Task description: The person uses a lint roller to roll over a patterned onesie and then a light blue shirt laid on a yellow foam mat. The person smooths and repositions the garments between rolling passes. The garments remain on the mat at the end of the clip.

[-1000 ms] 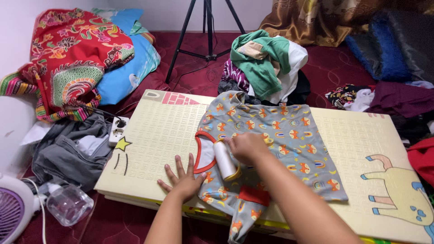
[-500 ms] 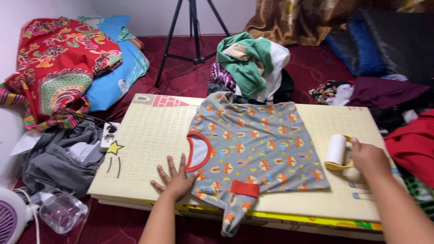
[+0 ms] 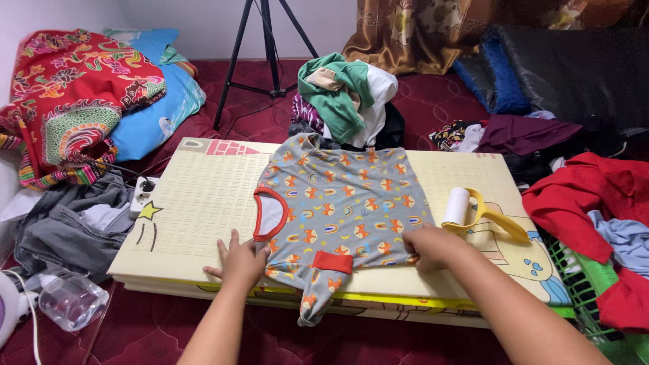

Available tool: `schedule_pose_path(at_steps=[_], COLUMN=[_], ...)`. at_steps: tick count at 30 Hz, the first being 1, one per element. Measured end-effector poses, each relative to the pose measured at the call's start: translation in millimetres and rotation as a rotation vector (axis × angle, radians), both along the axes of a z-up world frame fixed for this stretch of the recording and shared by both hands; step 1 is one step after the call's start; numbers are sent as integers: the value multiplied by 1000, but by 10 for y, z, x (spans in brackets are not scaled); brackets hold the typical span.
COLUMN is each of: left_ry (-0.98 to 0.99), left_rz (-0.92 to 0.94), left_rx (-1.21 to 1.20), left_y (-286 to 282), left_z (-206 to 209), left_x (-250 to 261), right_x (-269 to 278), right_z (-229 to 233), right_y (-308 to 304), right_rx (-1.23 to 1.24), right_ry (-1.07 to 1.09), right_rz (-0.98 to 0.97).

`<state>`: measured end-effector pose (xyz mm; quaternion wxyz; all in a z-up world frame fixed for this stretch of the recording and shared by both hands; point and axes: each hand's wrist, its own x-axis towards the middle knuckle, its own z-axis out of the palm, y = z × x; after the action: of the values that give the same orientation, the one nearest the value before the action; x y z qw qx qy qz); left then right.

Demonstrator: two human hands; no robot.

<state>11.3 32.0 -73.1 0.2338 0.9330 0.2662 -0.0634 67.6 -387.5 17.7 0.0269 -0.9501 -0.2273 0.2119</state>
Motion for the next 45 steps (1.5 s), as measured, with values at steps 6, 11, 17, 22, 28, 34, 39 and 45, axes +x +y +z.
schedule_pose_path(at_steps=[6,11,17,22,28,34,39,45], left_ry=[436,418,199,-112,-219,-172,-158,-142], left_rz=[-264,-315,-317,-110,-53,-46,-62,-80], left_rx=[145,233,192,399,468,485,432,415], left_y=[226,257,205,11,0,12,29,61], left_z=[640,897,576,184,14,100,154,171], left_x=[-257,-207,144,98,59,115,149,154], right_x=[-10,375,517,522,132,474,927,1253], right_z=[93,-135,-416,-164,-268,-765,-643,-30], right_y=[-188,-875,-1320,-206,1869,1451,-652,-538], right_rx=[24,265,-61,385,449,576,167,-526], right_ry=[467,-303,-415,-499,-311,-111,-210,-259], right_rz=[-202,-420,-794,-558,-119,-305,-676,-426])
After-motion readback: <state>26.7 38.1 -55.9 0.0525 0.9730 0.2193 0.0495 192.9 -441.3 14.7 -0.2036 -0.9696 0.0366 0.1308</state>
